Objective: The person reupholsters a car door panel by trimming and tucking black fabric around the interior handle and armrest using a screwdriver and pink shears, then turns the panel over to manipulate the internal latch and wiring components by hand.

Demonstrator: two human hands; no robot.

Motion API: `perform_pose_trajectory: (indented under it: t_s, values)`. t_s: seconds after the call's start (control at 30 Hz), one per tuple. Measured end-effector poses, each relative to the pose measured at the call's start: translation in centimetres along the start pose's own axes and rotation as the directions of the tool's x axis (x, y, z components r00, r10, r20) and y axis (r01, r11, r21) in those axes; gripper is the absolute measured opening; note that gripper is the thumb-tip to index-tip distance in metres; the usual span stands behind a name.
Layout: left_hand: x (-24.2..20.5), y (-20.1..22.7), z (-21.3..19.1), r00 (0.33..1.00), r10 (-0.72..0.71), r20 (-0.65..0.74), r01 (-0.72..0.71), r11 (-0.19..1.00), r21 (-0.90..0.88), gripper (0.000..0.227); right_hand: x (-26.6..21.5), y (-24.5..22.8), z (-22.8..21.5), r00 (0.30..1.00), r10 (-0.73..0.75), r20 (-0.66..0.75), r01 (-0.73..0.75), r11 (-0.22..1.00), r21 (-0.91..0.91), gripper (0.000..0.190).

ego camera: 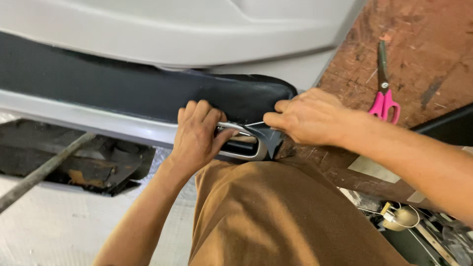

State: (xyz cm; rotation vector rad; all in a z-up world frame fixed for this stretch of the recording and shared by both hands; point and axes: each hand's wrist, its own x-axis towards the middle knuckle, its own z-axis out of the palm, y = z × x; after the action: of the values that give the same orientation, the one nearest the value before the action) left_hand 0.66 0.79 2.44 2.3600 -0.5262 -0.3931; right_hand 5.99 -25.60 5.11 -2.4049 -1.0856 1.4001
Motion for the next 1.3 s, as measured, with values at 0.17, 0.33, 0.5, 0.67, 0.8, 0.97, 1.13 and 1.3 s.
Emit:
perform_pose_trajectory:
  t_s: [0.17,0.33,0.5,0.67,0.8,0.97,1.13,1.3]
  values:
    - [0.0,0.6,0.0,1.0,-0.003,-0.02,0.003,0.999,0.034,0.03,-3.9,0.1,0.2,0.946,-0.004,-0.323,-0.004,1.0,-0.026,0.015]
    - [-0.4,0.6,0.2,0.999,0.013,-0.044,-0.011,0.998,0.06,0.031,-3.5,-1.9,1.9,0.991,0.13,-0.032,-0.132,0.987,-0.089,0.034]
    - [-1.0,0.4,0.4,0.998,0.025,-0.061,-0.024,1.0,0.014,0.032,-3.2,-2.9,2.7,0.983,0.102,-0.156,-0.096,0.994,0.045,0.061]
    - [-0.6,0.0,0.5,0.998,0.019,-0.056,-0.018,1.0,0.025,0.032,-2.9,-3.8,0.9,0.988,0.114,-0.104,-0.115,0.993,-0.001,0.055]
    - [-0.8,0.0,0.4,0.996,0.035,-0.086,-0.035,0.999,0.002,0.033,-2.7,-3.7,-0.7,0.974,0.207,0.088,-0.21,0.978,0.018,0.057]
    - [-1.1,-0.2,0.6,0.997,0.025,-0.073,-0.024,0.999,0.021,0.032,-2.7,-4.3,-0.7,0.981,0.187,0.052,-0.189,0.982,0.025,0.055]
    - [-0.9,-0.1,0.4,0.996,0.037,-0.08,-0.036,0.999,0.008,0.032,-2.9,-4.7,-0.3,0.977,0.201,0.066,-0.201,0.98,-0.004,0.058]
    - [-0.8,-0.2,0.5,0.994,0.051,-0.097,-0.05,0.999,0.013,0.033,-3.4,-4.8,-0.6,0.979,0.202,0.039,-0.203,0.979,0.007,0.058]
